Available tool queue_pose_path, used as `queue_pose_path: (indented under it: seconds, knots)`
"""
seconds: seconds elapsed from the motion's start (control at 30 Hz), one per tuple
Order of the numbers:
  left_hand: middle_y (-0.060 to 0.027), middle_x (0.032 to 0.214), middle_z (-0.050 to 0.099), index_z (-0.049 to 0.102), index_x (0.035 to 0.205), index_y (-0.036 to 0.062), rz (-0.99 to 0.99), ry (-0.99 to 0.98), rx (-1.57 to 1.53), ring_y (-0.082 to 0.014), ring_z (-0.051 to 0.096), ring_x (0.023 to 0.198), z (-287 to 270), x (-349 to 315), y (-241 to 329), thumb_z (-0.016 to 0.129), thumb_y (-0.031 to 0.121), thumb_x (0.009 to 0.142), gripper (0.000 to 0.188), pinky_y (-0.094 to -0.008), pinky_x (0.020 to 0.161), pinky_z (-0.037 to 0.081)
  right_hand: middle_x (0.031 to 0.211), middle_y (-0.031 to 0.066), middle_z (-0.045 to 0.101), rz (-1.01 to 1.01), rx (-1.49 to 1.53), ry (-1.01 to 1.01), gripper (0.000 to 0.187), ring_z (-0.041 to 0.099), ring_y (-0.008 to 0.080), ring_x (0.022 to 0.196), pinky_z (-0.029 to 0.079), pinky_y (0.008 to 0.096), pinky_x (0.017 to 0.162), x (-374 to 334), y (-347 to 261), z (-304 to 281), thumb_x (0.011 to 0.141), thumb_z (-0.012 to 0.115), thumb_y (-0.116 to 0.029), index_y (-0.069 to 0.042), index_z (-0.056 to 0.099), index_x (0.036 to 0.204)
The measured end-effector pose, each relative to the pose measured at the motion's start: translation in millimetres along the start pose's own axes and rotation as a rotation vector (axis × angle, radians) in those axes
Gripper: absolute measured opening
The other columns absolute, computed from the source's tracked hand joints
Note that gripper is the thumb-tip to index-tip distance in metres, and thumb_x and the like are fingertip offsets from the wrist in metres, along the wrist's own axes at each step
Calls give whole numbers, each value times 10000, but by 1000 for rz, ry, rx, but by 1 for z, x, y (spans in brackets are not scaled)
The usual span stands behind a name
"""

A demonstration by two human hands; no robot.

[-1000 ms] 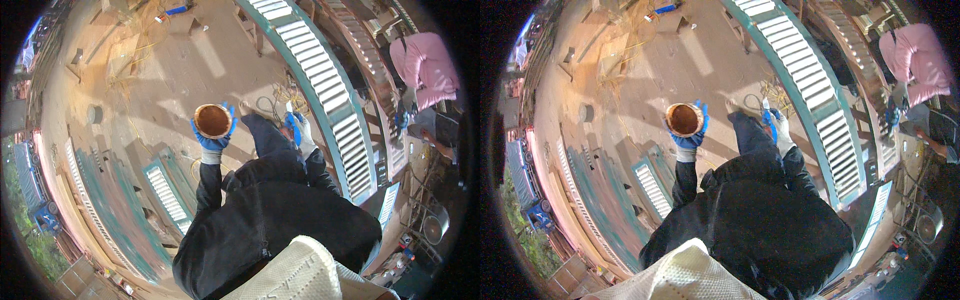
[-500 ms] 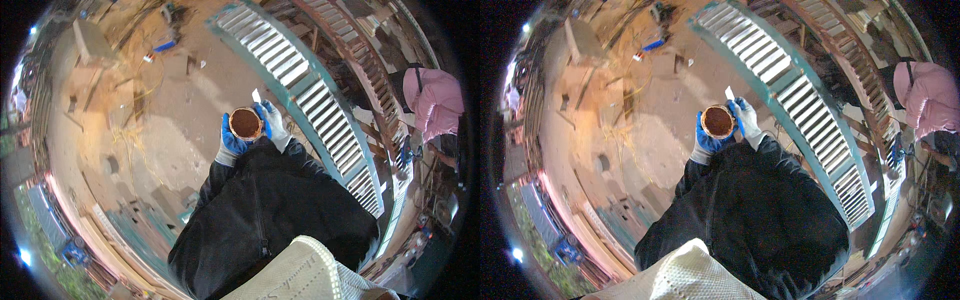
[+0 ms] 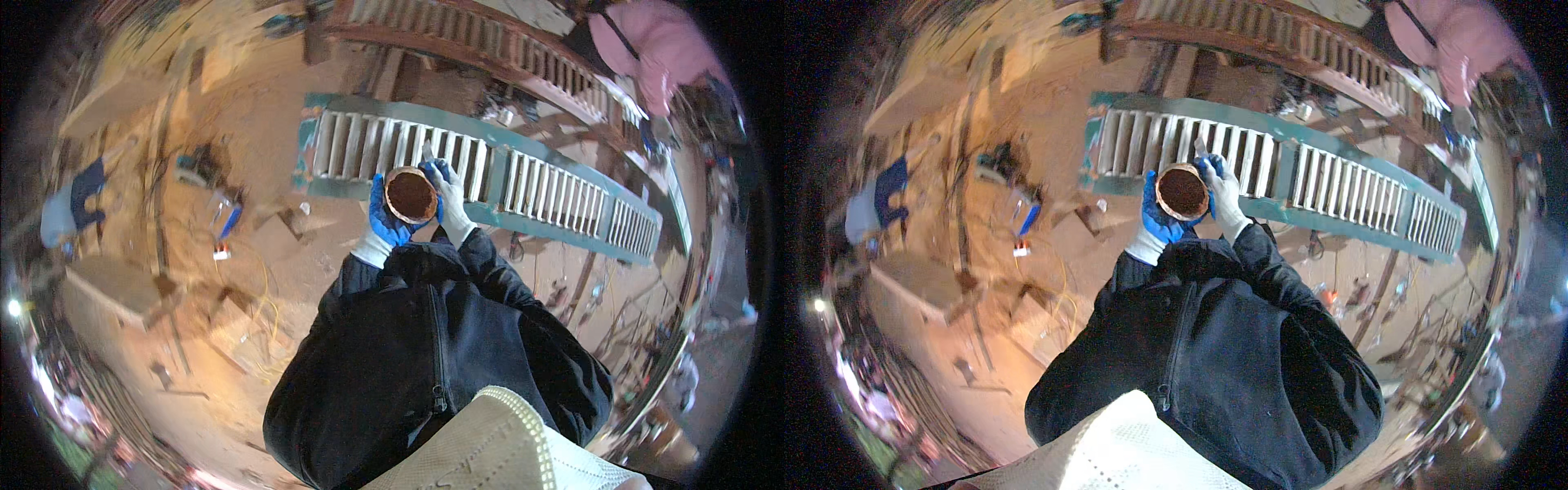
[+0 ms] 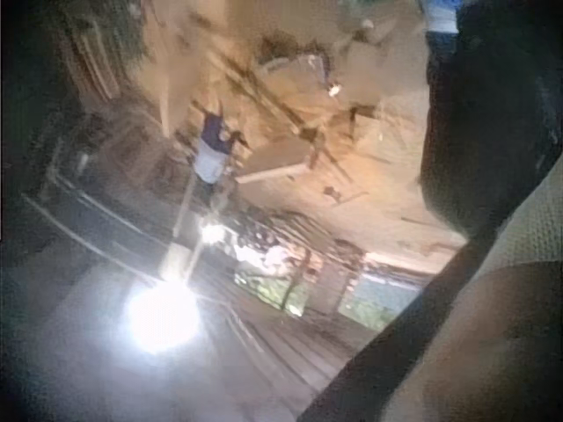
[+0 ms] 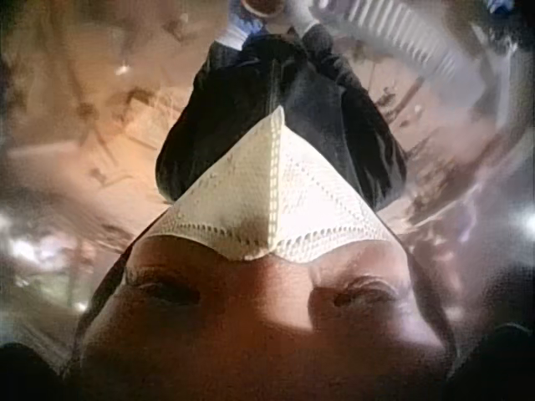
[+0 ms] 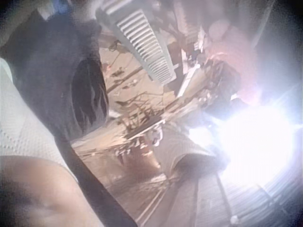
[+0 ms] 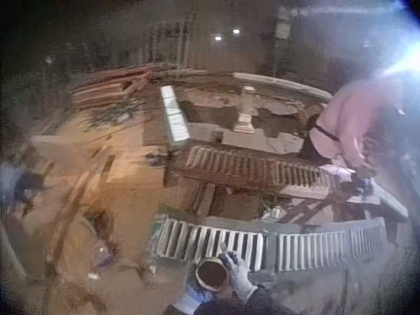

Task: The person mixes a brown substance in a small container, then uses a brush to apply it to wooden slatted furniture pieces. The person moves between pieces, dipping the brush and painting edges and surfaces.

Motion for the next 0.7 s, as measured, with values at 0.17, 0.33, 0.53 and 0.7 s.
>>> queue_pose_path:
  seconds: [0.17,0.33,0.53,0.7]
  knots:
    - [-120,1370,573,549,1348,183,-330,53,32,-360,568,1210,16,58,40,482,563,949,555,-575,1032,462,1002,7,651,-210,58,371,161,594,89,882,493,259,832,16,-47,-11,1004,586,-184,-73,637,1108]
    - [-105,1380,562,545,1342,201,-337,244,152,-380,540,1233,27,209,37,508,630,917,605,-591,1048,448,1030,54,658,-313,348,728,178,642,151,907,532,322,861,-3,-64,-159,1014,571,-185,-57,579,1138]
    - [-38,1346,603,594,1283,226,-149,-1,638,-257,559,1228,4,404,104,487,542,934,482,-531,1071,423,841,-60,521,-366,151,898,467,485,61,724,447,232,680,-86,-55,-231,1003,551,-202,-47,459,1433]
    - [-101,1310,602,595,1280,206,43,85,786,-373,559,1168,-8,499,175,408,697,881,660,-554,960,488,891,12,609,-146,164,1095,200,600,132,795,521,297,752,-136,9,-265,984,583,-282,-88,587,1031]
Point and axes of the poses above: each hand's wrist, its own x-axis towards the middle knuckle, its own z-axis out of the palm, y = z × x, the point moved 8 cm from there along x, towards the middle knuckle
